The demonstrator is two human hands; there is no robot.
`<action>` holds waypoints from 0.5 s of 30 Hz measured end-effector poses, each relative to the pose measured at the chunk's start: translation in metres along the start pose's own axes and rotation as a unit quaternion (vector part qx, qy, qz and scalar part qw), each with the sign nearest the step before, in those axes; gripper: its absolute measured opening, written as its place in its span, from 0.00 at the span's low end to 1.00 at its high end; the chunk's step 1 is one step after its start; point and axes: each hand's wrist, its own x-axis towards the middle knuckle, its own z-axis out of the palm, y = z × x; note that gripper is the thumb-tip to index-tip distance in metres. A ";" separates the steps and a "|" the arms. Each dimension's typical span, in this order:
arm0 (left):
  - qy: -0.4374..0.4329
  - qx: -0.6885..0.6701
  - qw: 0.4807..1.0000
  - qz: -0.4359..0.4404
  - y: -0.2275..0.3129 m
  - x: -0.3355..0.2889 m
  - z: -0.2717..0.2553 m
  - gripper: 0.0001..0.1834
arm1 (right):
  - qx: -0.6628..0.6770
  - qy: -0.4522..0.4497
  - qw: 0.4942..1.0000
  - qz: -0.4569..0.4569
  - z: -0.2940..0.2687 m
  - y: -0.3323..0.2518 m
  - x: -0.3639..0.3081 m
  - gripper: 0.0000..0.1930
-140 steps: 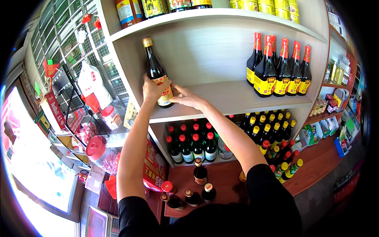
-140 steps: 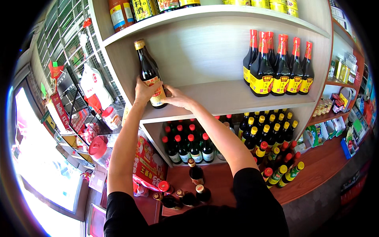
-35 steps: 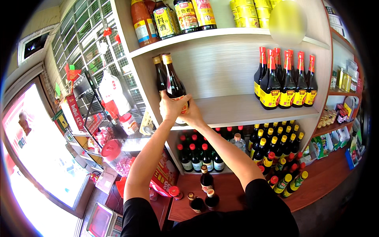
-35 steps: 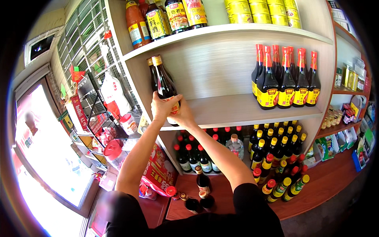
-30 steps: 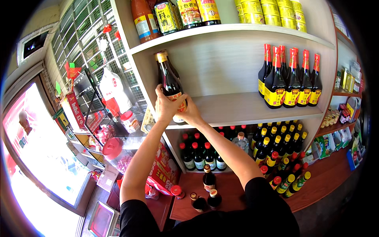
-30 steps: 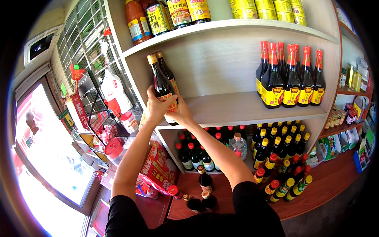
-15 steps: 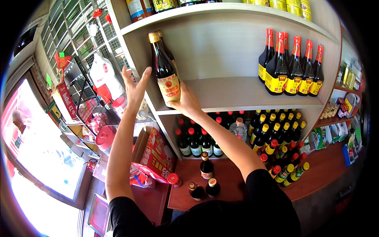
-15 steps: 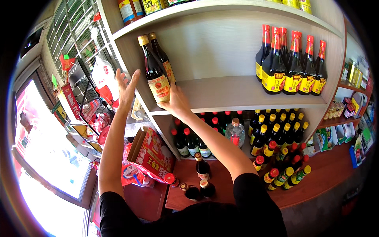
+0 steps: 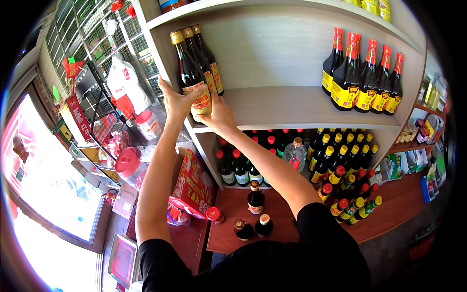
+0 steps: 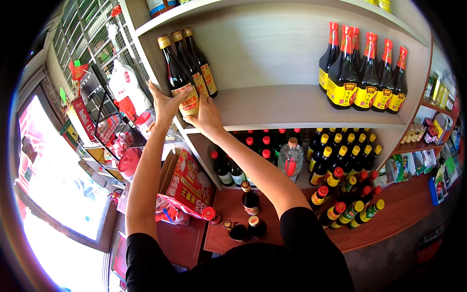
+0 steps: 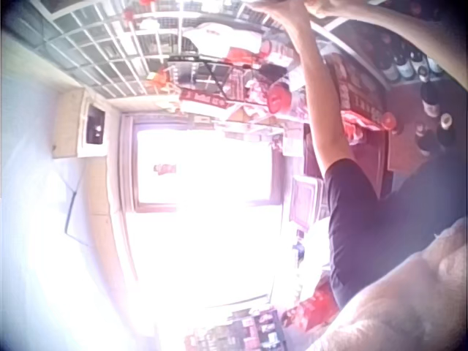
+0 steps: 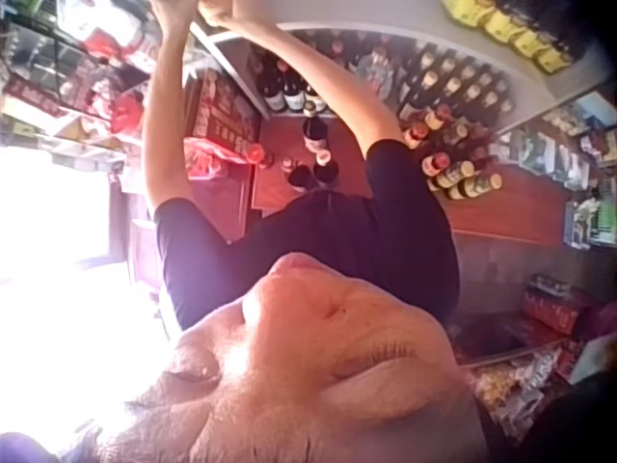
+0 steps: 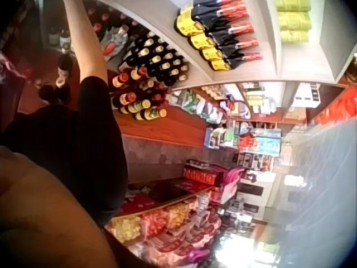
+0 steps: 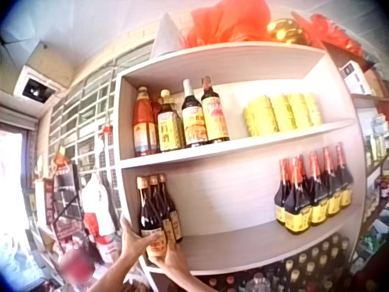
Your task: The person wipes a shelf with a cloth, then repeatedly picks up bottles of sauces and condiments from a counter and places them onto the shelf. The person handles multiple bottles one at a time, arranging them in rows on the shelf.
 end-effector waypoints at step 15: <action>0.070 0.106 0.985 0.114 0.049 -0.093 -0.051 0.52 | -0.033 -0.005 0.983 -0.180 -0.076 0.003 -0.091 0.19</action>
